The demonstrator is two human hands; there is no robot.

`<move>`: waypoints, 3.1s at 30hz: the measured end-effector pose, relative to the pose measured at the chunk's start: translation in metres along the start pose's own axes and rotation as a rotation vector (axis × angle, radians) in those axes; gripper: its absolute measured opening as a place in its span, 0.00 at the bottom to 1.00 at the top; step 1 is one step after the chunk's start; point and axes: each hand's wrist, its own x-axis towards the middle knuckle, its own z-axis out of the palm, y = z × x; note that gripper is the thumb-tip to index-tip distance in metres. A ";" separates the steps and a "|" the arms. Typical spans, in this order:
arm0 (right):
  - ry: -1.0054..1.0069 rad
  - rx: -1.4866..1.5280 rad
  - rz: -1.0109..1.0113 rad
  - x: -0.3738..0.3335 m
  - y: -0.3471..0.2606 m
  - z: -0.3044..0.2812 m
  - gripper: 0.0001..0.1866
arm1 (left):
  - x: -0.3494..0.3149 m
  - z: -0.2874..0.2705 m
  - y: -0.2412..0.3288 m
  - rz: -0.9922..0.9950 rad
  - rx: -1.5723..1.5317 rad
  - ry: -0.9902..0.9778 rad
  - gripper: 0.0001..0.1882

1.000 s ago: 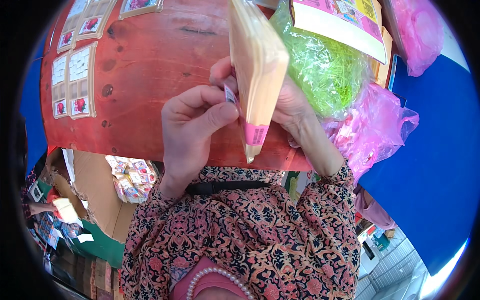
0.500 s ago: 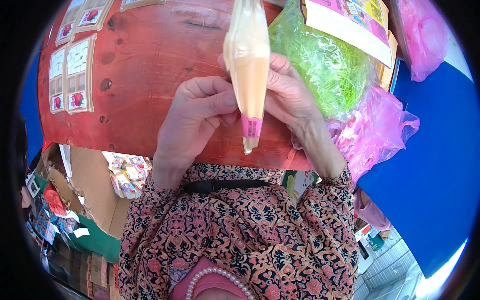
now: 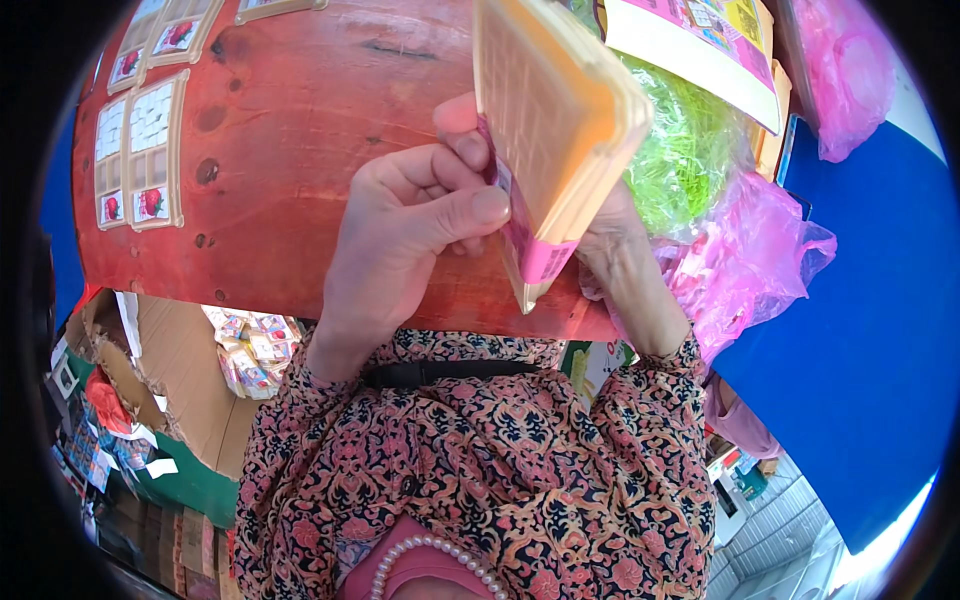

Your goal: Apply adhesive labels to small plastic trays containing white cubes.

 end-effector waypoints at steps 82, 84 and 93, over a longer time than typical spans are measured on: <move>0.088 -0.801 0.100 0.000 0.000 0.038 0.23 | 0.000 -0.043 0.010 0.259 -0.049 0.267 0.15; 0.089 -0.798 0.083 0.001 0.002 0.036 0.22 | -0.003 -0.045 0.009 0.267 -0.016 0.258 0.15; 0.093 -0.887 0.110 -0.002 0.003 0.038 0.15 | -0.009 -0.046 0.008 0.260 0.030 0.217 0.16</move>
